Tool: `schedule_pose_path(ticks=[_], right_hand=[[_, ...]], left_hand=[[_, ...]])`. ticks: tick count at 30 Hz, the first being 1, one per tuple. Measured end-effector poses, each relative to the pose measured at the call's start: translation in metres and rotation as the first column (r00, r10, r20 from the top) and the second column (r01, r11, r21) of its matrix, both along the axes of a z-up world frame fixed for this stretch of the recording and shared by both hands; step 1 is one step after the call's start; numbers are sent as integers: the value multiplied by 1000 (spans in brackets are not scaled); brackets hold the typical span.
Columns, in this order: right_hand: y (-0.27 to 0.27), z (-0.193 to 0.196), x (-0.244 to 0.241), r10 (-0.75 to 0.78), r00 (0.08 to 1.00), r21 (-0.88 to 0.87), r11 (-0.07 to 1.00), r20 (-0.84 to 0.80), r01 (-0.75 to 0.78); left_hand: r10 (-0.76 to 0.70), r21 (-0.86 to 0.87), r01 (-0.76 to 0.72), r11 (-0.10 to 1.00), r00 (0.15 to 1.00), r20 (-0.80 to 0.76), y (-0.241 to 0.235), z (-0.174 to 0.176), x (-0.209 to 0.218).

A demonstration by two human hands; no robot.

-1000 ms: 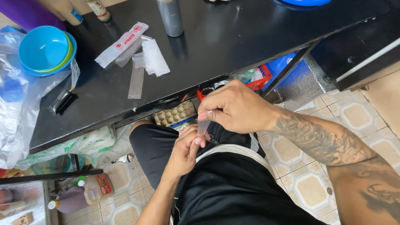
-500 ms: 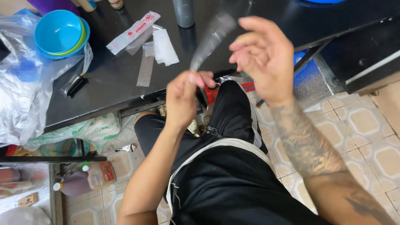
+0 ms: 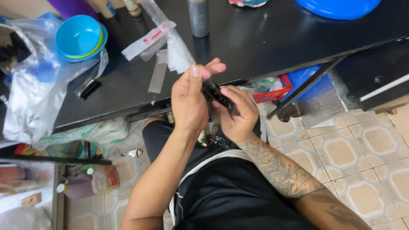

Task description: The person sits at a table and repeatedly fills small plastic sachets with a dark liquid from a squeeze bottle. They open the sachets, dispense the liquid, and then seal them by hand. The filled sachets are placed on the table.

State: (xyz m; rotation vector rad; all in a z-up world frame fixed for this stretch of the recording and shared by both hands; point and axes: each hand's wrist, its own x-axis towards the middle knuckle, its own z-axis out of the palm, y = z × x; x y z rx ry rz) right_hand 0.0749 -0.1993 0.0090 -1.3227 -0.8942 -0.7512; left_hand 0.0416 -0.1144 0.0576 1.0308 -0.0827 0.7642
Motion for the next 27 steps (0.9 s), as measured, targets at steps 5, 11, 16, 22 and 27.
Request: schedule_pose_path(ticks=[5,11,16,22,27], right_hand=[[0,-13,-1,119,979,115,988,-164,-100],[-4,-20,-2,497,722,290,867,-481,-404],[-11,-37,20,870,-336,840,148,-362,-522],[-3,2,-4,740,420,369,642,-525,-672],[1,-2,-13,192,966,3,981,-172,-195]], left_hand=[[7,117,-5,993,1000,-21,-8,9,-6],[-45,141,43,989,999,16,-6,15,-12],[-270,306,250,919,962,26,8,25,-19],[-65,32,63,998,996,69,11,3,-12],[77,-109,-74,991,997,19,-2,-6,-16]])
